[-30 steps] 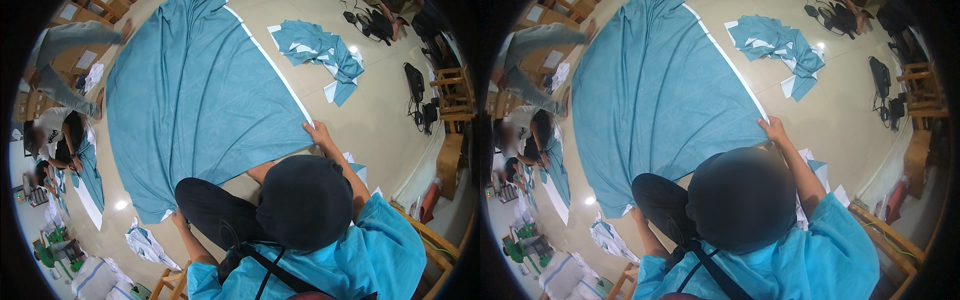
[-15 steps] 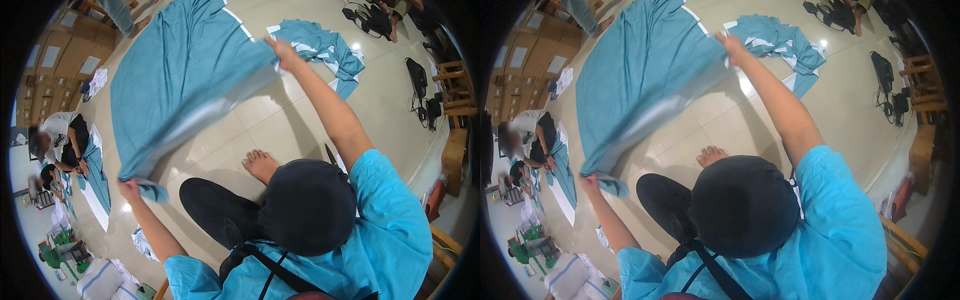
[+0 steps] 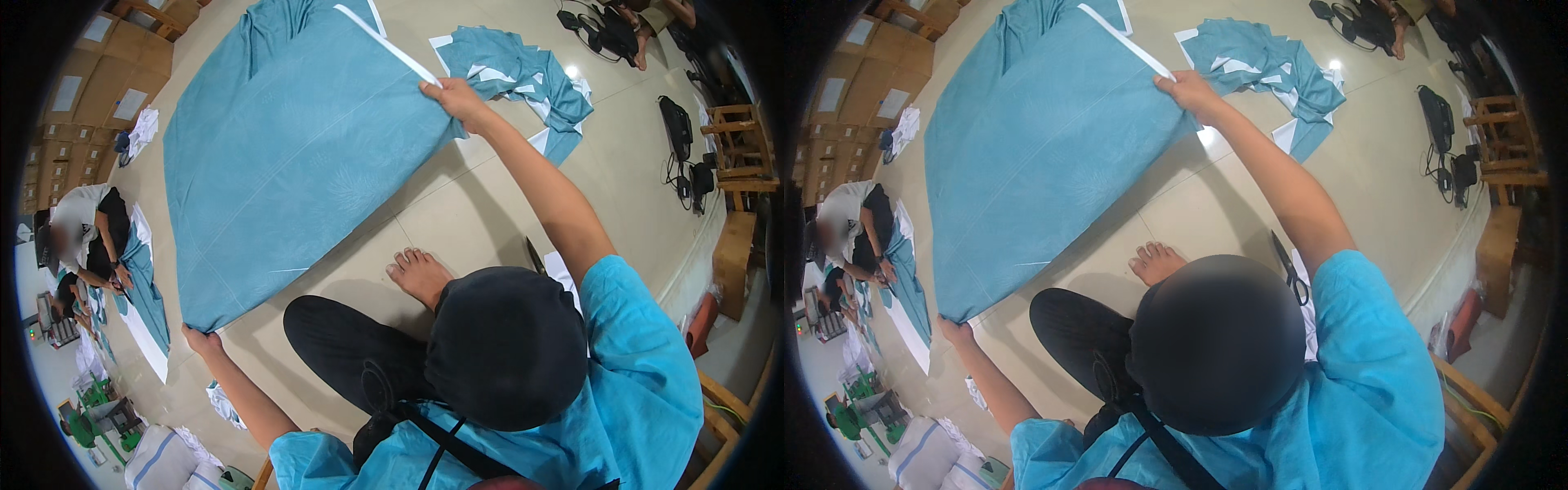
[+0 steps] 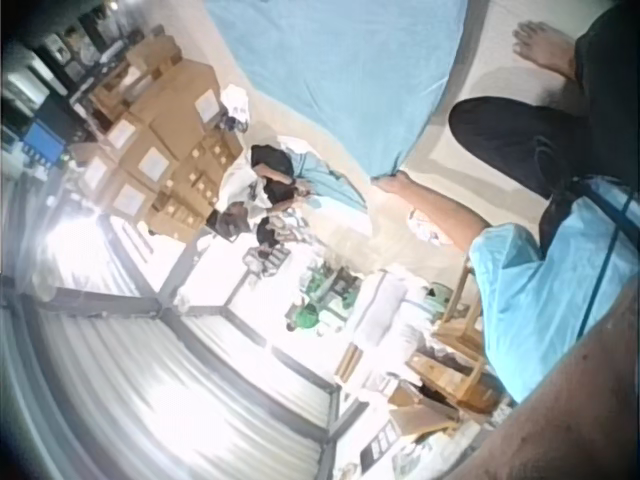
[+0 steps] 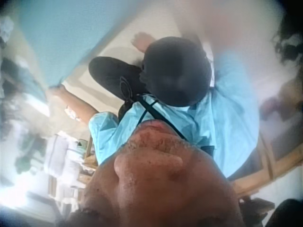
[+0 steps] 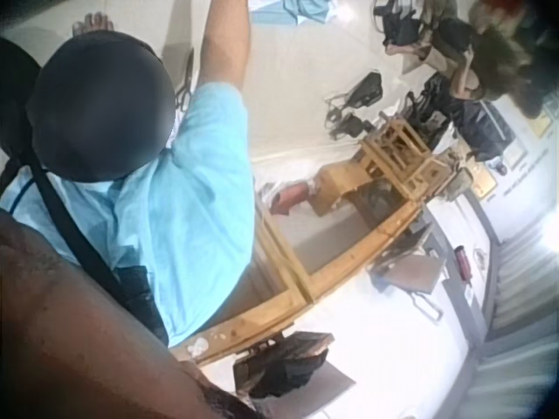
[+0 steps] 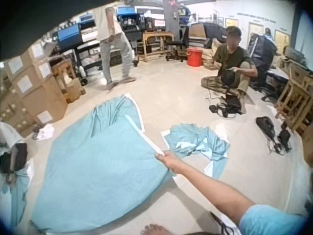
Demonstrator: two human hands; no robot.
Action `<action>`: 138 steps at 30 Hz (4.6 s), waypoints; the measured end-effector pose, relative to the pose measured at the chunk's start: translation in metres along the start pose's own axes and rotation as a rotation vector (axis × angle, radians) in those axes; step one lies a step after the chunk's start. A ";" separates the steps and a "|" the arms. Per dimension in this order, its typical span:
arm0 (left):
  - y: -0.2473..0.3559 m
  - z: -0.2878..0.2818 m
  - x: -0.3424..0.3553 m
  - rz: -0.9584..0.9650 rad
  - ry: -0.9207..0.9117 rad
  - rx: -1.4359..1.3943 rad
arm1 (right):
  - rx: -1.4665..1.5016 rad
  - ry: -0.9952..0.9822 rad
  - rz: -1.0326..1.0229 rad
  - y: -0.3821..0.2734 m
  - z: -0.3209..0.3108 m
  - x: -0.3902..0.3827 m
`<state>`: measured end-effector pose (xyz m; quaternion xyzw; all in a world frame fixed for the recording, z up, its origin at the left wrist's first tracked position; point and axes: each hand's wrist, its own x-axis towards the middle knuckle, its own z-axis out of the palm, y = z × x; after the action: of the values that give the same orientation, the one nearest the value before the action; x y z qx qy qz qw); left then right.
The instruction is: The person sits on the floor and cuts a large piece of teal fabric using shears, following a white paper pattern placed on top. The person adjusts the fabric and pattern, then cuts along the edges to separate the fabric pieces.
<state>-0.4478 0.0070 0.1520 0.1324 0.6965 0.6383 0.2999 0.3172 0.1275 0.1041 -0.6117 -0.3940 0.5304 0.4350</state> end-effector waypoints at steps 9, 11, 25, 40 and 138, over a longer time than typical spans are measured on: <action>-0.072 -0.014 0.045 -0.085 -0.099 0.172 | -0.227 0.029 0.083 0.080 0.035 0.024; -0.086 -0.024 0.056 -0.113 -0.125 0.137 | -0.271 0.044 0.093 0.092 0.036 0.015; -0.129 0.001 -0.013 0.440 0.237 1.171 | -0.476 0.187 0.094 0.145 0.014 -0.103; -0.221 0.264 -0.385 0.906 -1.391 1.239 | -0.895 0.415 0.101 0.177 -0.066 -0.394; -0.263 0.261 -0.387 1.149 -1.118 1.230 | -0.002 0.099 0.603 0.151 0.003 -0.313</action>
<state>0.0614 -0.0404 -0.0074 0.8595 0.4951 0.0627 0.1103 0.2777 -0.2145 0.0563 -0.7267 -0.1733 0.6048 0.2760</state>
